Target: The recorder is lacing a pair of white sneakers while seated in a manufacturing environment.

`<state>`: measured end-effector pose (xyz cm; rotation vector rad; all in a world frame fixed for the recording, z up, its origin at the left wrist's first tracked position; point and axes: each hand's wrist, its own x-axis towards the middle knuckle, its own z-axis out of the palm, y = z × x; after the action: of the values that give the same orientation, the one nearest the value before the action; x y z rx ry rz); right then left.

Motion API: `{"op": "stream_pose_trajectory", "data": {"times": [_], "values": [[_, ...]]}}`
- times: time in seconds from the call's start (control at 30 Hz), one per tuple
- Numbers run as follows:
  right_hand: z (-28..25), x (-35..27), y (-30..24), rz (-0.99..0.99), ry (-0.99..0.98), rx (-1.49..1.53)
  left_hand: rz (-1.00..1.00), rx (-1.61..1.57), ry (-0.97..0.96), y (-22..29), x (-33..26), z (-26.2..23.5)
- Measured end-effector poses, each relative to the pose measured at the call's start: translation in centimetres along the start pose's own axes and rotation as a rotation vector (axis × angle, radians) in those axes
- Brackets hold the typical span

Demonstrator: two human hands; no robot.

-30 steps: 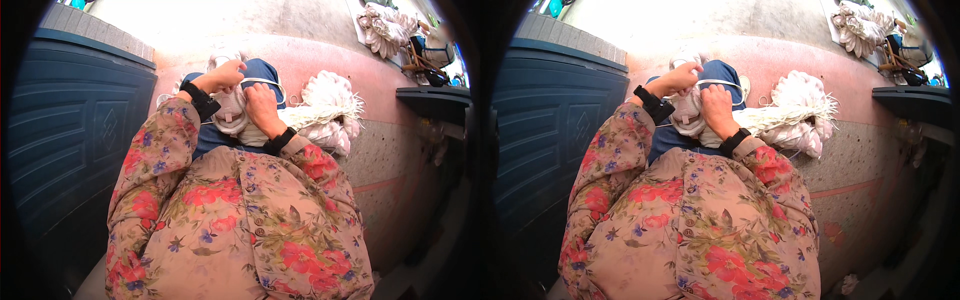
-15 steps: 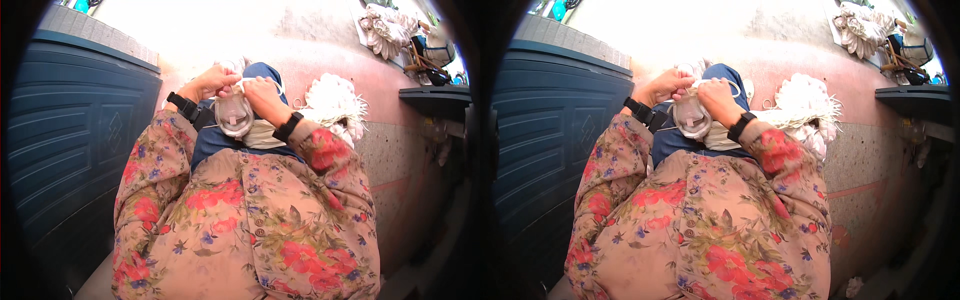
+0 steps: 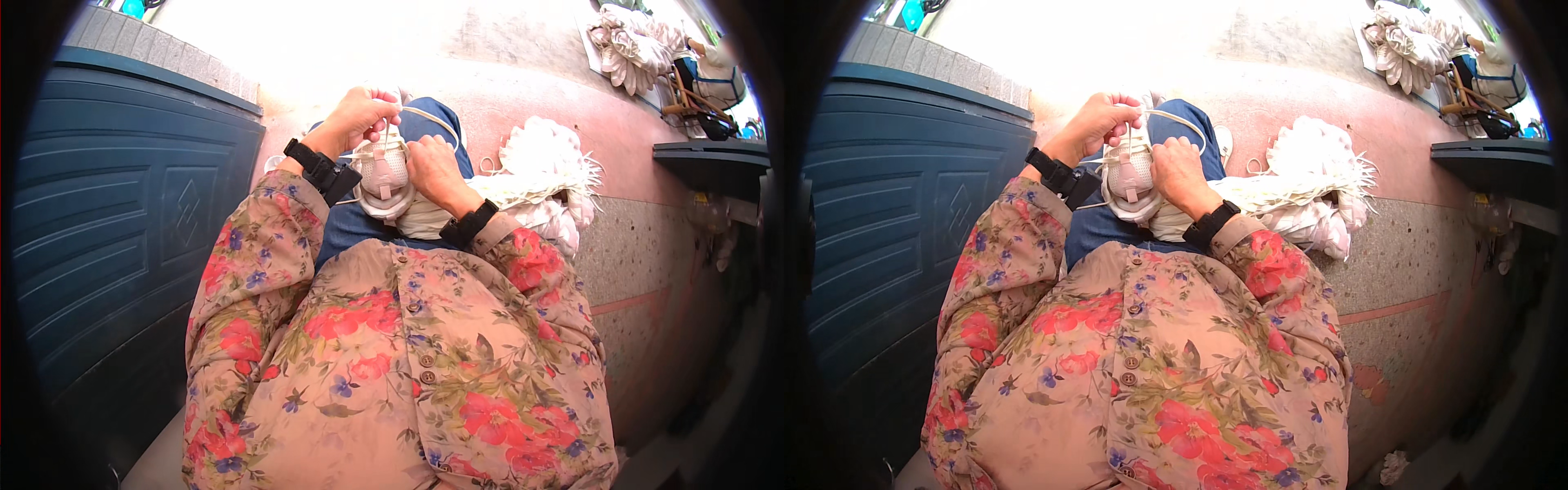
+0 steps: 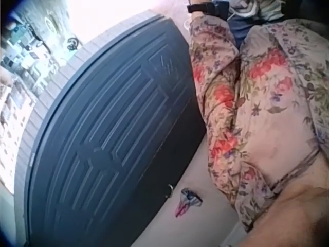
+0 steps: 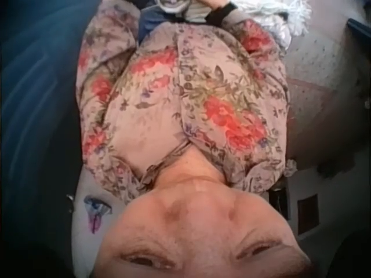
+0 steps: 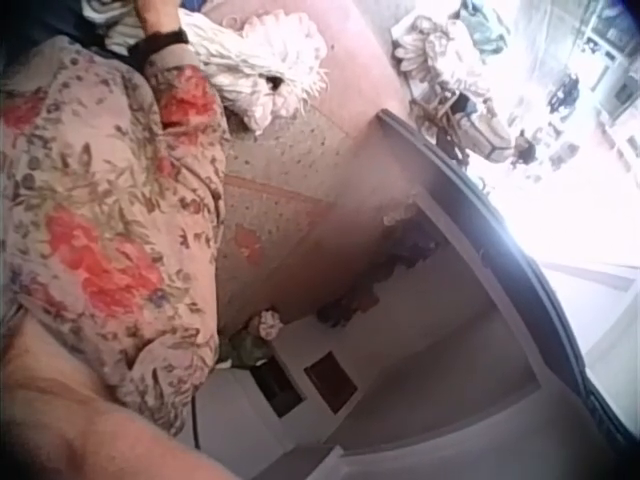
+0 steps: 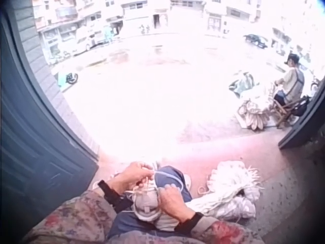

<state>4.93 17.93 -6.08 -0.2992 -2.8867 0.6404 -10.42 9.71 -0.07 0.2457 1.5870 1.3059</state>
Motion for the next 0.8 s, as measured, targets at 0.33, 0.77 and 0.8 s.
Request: {"op": "stream_pose_trajectory", "data": {"times": [0.33, 0.77, 0.8], "values": [[-1.4, 1.3, -1.5, -0.316, 0.021, -0.41, 0.039, -0.06, 0.037, 0.9, 0.4, 0.8], [-18.8, 2.8, -4.8, -0.411, 0.937, 1.011, 0.469, 0.996, 0.157, -2.9, 2.5, 1.6], [-20.2, 2.1, -5.2, -0.383, 0.98, 1.062, 0.917, 1.145, 0.262, -5.7, 4.3, -0.5]]}}
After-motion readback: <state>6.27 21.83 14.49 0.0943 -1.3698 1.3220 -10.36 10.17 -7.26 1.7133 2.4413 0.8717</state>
